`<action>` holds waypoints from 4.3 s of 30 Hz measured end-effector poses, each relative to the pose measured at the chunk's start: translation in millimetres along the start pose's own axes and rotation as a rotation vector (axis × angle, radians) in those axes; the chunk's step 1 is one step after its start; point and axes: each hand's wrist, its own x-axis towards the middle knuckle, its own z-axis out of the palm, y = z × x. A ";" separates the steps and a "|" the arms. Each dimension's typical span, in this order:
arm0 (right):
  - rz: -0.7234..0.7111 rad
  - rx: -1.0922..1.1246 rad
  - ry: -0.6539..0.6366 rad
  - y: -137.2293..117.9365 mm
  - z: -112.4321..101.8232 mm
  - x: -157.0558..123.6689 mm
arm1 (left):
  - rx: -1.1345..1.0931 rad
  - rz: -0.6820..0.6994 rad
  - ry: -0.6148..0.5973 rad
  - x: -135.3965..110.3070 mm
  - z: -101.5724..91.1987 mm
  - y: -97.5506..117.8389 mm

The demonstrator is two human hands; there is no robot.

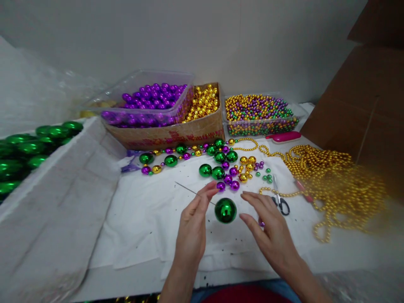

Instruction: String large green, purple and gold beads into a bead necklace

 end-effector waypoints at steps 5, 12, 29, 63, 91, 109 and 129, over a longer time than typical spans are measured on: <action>0.147 0.419 -0.172 -16.9 7.0 4.7 | 0.013 0.073 -0.054 -10.9 11.9 11.9; 0.628 0.841 0.078 13.7 10.7 -4.5 | -0.081 -0.099 -0.093 7.7 4.9 -5.3; 0.593 0.848 0.623 50.5 -41.7 -11.7 | 0.616 0.220 -0.354 123.2 74.8 -106.8; 0.478 0.374 0.353 34.6 -13.2 -17.7 | -0.417 -0.562 -0.103 34.3 14.1 -73.3; 0.677 0.785 0.520 52.8 -28.3 -10.1 | -0.328 -0.409 -0.220 50.7 -45.3 -58.1; 0.708 0.774 0.507 59.5 -23.8 -15.3 | -0.345 -0.427 -0.206 46.6 -40.9 -62.4; 0.765 1.021 0.402 64.3 -11.7 -12.4 | -0.205 -0.301 -0.203 31.3 -15.9 -47.1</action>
